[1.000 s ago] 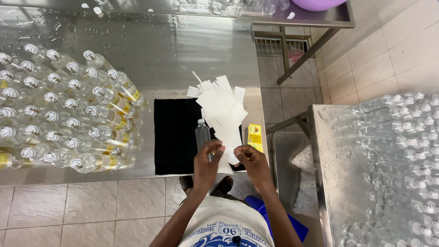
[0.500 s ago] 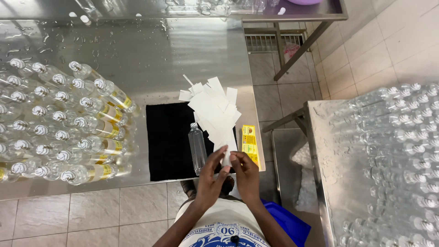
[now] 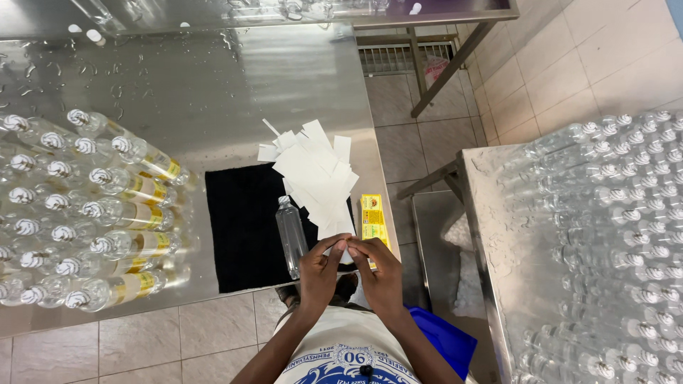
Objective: The person repeatedly picks up clear plastic bottles from a stack, applies a yellow label to each bottle by hand, and places the labeled bottles onto a stainless steel table. The person also arranges the labeled bottles into neat rows on the table.
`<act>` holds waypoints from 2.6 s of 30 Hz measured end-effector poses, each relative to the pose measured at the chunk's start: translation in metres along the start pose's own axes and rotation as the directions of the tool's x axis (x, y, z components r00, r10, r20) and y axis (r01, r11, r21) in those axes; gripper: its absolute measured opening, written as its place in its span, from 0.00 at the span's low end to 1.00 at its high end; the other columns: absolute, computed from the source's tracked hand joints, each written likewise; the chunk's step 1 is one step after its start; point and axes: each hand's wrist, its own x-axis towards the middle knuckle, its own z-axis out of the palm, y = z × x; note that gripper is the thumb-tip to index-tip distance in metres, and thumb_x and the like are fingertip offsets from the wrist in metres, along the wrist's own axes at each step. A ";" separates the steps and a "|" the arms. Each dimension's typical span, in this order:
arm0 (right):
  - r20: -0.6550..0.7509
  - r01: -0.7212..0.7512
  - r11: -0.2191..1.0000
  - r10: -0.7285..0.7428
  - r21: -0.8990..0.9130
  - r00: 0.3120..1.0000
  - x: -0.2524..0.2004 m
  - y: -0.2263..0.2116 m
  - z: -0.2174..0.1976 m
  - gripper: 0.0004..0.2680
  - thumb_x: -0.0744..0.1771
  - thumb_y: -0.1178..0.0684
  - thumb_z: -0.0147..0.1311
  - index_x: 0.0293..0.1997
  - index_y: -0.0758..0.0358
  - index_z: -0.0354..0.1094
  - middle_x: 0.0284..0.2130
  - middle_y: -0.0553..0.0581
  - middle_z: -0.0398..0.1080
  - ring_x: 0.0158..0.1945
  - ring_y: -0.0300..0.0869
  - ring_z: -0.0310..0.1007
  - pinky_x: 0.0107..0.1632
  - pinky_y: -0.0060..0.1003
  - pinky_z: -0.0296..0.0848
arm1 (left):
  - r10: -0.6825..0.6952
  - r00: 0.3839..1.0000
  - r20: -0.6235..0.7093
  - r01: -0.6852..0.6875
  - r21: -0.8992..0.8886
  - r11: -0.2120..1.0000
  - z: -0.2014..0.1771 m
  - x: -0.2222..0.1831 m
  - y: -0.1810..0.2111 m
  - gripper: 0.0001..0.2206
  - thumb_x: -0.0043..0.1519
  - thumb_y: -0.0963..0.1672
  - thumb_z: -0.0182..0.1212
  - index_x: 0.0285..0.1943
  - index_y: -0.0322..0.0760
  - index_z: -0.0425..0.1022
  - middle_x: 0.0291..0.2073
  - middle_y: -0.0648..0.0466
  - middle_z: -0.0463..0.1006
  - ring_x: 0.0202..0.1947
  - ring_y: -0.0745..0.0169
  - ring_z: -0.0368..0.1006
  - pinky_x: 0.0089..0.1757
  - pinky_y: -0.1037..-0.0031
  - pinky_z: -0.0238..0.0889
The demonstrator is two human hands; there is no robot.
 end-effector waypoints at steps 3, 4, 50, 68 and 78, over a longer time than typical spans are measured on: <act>0.033 0.047 0.998 -0.045 -0.039 0.998 0.001 0.008 -0.006 0.09 0.73 0.52 0.54 0.53 0.61 0.80 0.45 0.56 0.81 0.47 0.43 0.83 0.43 0.38 0.83 | 0.002 1.000 0.020 -0.001 -0.023 1.000 0.004 0.004 -0.003 0.11 0.70 0.44 0.62 0.54 0.35 0.88 0.47 0.50 0.91 0.50 0.63 0.87 0.50 0.75 0.79; 0.035 0.044 0.998 -0.043 -0.038 0.998 0.003 0.008 -0.008 0.09 0.73 0.52 0.54 0.53 0.61 0.80 0.45 0.56 0.81 0.47 0.43 0.83 0.43 0.38 0.83 | -0.001 1.000 0.019 0.001 -0.022 1.000 0.004 0.006 0.002 0.11 0.70 0.44 0.62 0.54 0.35 0.88 0.47 0.50 0.91 0.50 0.63 0.87 0.50 0.75 0.79; -0.173 -0.327 0.643 0.588 0.693 0.791 0.010 0.029 0.045 0.06 0.73 0.56 0.55 0.53 0.64 0.74 0.38 0.50 0.73 0.47 0.39 0.76 0.59 0.42 0.79 | 0.361 0.919 0.157 -0.394 0.341 0.854 -0.008 0.035 -0.066 0.08 0.68 0.40 0.68 0.55 0.40 0.80 0.46 0.52 0.79 0.50 0.50 0.77 0.52 0.61 0.71; 0.351 -0.653 0.242 0.684 0.717 0.639 -0.033 0.146 0.143 0.07 0.74 0.53 0.57 0.55 0.65 0.72 0.42 0.57 0.76 0.45 0.44 0.78 0.48 0.41 0.79 | -0.541 0.835 -0.100 0.388 -0.592 0.707 -0.111 -0.002 -0.118 0.14 0.74 0.46 0.64 0.59 0.30 0.73 0.55 0.44 0.76 0.66 0.47 0.73 0.65 0.53 0.69; 0.205 -0.644 0.344 0.756 0.684 0.621 -0.048 0.169 0.146 0.11 0.72 0.53 0.64 0.57 0.64 0.66 0.42 0.63 0.77 0.42 0.45 0.80 0.44 0.37 0.83 | -0.596 0.796 -0.105 0.393 -0.660 0.640 -0.106 -0.013 -0.141 0.18 0.72 0.46 0.68 0.61 0.26 0.70 0.54 0.40 0.78 0.64 0.41 0.77 0.63 0.55 0.74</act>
